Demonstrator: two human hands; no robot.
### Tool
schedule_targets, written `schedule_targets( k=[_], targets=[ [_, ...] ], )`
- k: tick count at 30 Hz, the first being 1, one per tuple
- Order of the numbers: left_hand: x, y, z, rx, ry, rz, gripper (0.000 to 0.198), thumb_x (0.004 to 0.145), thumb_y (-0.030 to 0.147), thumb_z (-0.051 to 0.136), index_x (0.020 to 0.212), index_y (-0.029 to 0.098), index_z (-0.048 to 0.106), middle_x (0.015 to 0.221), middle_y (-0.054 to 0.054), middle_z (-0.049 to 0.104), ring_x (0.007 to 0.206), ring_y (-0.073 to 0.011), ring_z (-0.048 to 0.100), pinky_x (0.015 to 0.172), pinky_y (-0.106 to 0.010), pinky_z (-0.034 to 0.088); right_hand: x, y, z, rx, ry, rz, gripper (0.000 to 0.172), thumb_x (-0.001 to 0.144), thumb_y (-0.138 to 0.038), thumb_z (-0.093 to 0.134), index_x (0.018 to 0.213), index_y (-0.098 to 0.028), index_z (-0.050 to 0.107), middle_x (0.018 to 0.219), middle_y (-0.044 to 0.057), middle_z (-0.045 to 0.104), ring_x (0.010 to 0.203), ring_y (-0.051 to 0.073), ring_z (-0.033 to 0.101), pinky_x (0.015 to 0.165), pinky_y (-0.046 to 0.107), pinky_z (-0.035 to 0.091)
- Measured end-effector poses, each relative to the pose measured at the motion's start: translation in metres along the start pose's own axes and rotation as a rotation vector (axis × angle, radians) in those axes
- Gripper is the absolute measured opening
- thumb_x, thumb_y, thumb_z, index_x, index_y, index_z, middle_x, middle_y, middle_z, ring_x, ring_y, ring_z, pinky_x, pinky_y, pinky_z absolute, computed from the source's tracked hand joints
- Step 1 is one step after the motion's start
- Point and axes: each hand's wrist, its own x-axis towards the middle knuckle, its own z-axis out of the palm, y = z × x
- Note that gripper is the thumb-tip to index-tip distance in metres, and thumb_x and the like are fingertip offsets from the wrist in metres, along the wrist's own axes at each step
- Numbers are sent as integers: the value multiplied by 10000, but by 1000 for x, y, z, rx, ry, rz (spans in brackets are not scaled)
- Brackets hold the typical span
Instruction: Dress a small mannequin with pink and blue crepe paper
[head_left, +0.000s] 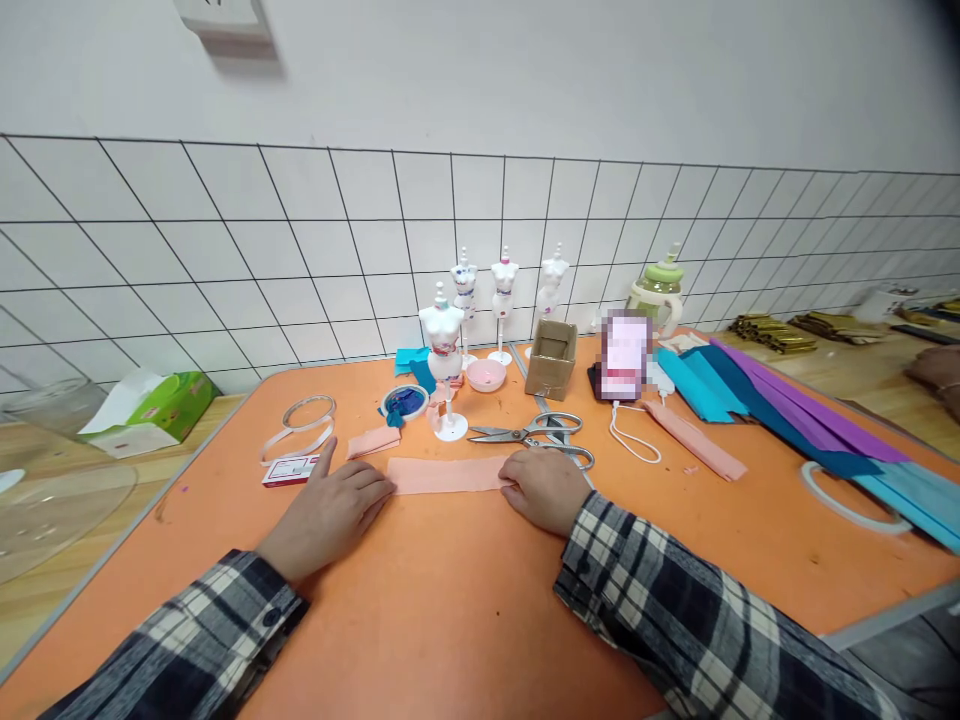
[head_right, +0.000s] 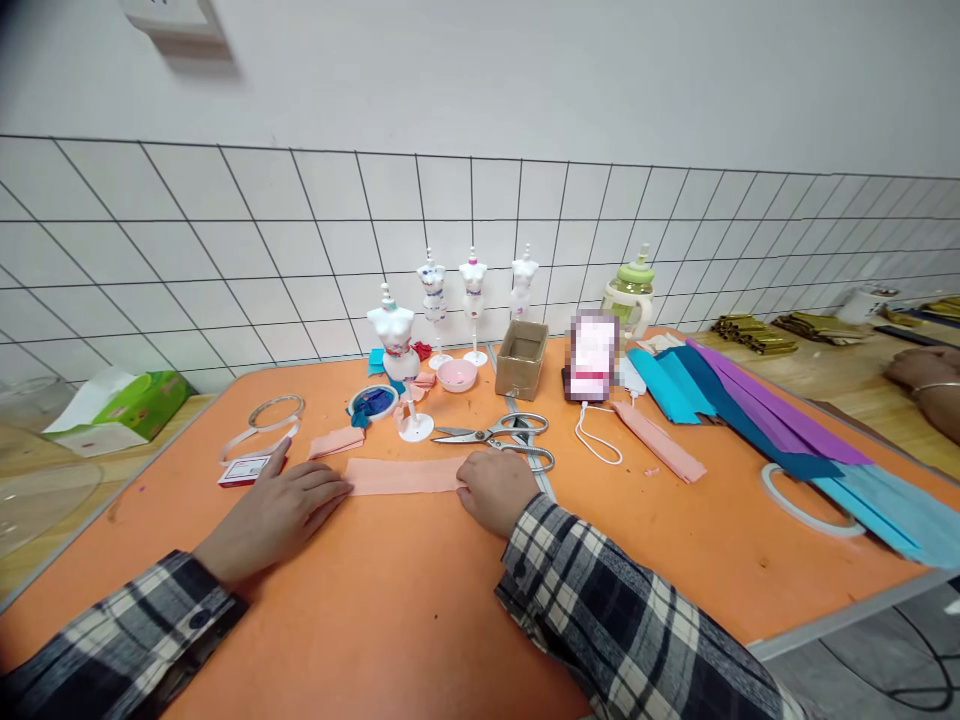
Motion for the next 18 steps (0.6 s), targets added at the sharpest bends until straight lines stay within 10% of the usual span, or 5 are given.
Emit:
schedule_targets(
  k=[5, 12, 18],
  targets=[
    [-1, 5, 0, -18, 20, -34, 292, 960, 256, 404, 989, 235, 694, 1014, -54, 743, 1001, -234, 662, 1166, -633, 75, -3, 5, -4, -26, 26, 57, 292, 908, -257, 454, 841, -179, 727, 904, 90, 729, 894, 231, 637, 853, 369, 400],
    [7, 39, -50, 42, 265, 116, 210, 852, 165, 462, 838, 214, 666, 996, -51, 731, 1026, -235, 662, 1189, -598, 97, -2, -48, -22, 291, 265, -210, 735, 787, -507, 652, 1420, -179, 474, 1384, 114, 573, 1304, 282, 458, 1121, 434, 263],
    [23, 33, -93, -195, 451, -16, 133, 867, 240, 524, 879, 235, 656, 974, -26, 722, 956, -229, 664, 1171, -576, 190, 30, -78, -56, 484, 213, -135, 201, 918, -293, 547, 850, -245, 730, 820, -13, 745, 790, 152, 649, 968, 373, 381]
  ],
)
